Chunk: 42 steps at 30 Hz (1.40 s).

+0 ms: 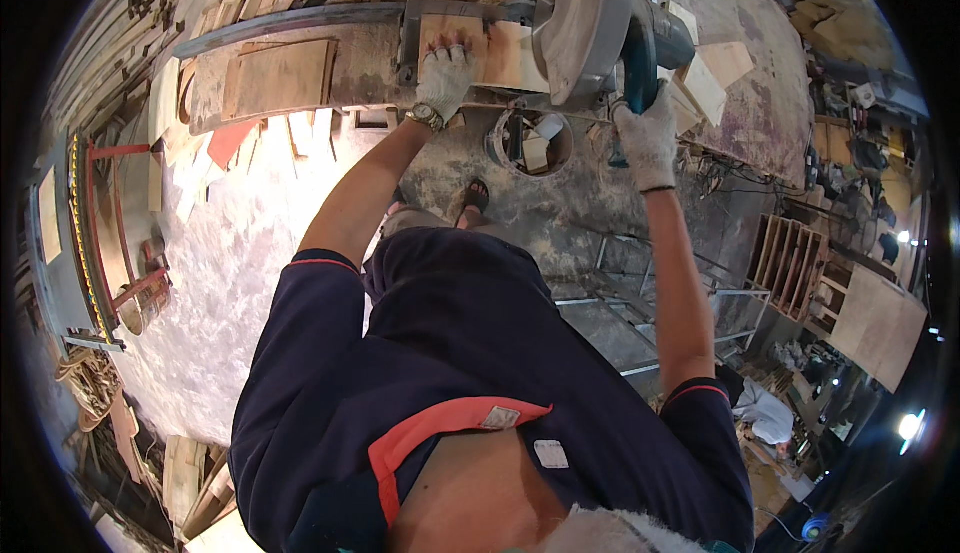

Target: The person measures and marks a piece of wood with a ruler and pen, then uses a miter saw to cut it. They repeat this process with several pieces of wood, cutting them to size and stacking the finished pieces.

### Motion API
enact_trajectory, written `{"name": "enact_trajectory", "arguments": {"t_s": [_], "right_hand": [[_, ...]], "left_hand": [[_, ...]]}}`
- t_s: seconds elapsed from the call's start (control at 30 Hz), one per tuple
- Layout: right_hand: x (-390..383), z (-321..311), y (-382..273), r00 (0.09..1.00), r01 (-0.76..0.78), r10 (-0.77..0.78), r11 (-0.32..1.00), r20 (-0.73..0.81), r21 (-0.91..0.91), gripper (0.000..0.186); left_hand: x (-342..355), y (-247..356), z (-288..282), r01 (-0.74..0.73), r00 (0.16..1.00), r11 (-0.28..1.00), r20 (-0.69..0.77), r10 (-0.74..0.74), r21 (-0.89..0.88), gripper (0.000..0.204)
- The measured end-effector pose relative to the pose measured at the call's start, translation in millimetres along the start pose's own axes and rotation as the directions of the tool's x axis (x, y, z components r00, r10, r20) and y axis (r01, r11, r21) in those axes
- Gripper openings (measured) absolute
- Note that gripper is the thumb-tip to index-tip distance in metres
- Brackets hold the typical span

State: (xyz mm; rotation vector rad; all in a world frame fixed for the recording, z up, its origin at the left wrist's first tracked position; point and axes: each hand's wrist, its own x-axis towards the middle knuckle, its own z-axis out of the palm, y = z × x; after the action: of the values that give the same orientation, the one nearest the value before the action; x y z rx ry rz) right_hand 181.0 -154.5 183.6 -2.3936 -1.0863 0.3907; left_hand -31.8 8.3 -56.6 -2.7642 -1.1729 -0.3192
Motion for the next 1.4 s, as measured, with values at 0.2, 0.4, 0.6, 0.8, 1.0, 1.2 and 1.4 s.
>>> {"name": "enact_trajectory", "arguments": {"t_s": [0.2, 0.4, 0.6, 0.8, 1.0, 1.2, 1.4], "right_hand": [[-6.0, 36.3, 40.1, 0.990, 0.071, -0.063, 0.996, -0.125, 0.061, 0.029], [-12.6, 49.6, 45.1, 0.995, 0.028, -0.009, 0.979, -0.097, 0.201, 0.031], [-19.1, 45.4, 30.9, 0.996, -0.027, 0.045, 0.973, -0.074, 0.228, 0.028], [-22.9, 45.8, 25.6, 0.991, 0.005, 0.016, 0.987, -0.134, 0.161, 0.029], [-23.6, 57.9, 40.1, 0.993, -0.022, 0.049, 0.972, -0.111, 0.234, 0.039], [-26.9, 63.9, 39.4, 0.985, 0.010, 0.017, 0.988, -0.170, 0.155, 0.041], [-30.8, 62.4, 32.0, 0.981, 0.026, -0.002, 0.992, -0.196, 0.121, 0.052]], "left_hand": [[1.8, 2.1, 3.2, 0.000, 1.000, 0.998, 0.029, -0.002, 0.059, 0.058], [2.6, 4.3, 5.1, -0.005, 1.000, 0.997, 0.025, 0.003, 0.079, 0.057], [3.1, 8.5, 14.5, -0.018, 0.999, 0.999, -0.036, 0.019, 0.027, 0.054], [2.2, 9.1, 9.2, -0.005, 1.000, 0.998, -0.016, 0.006, 0.063, 0.056], [1.2, 6.5, 0.9, -0.020, 1.000, 0.999, 0.006, 0.020, 0.038, 0.056], [2.0, 7.3, 6.7, 0.001, 1.000, 0.999, 0.018, -0.002, 0.046, 0.057], [-13.2, -1.7, 22.7, -0.036, 0.979, 0.996, -0.197, 0.050, 0.077, 0.060]]}}
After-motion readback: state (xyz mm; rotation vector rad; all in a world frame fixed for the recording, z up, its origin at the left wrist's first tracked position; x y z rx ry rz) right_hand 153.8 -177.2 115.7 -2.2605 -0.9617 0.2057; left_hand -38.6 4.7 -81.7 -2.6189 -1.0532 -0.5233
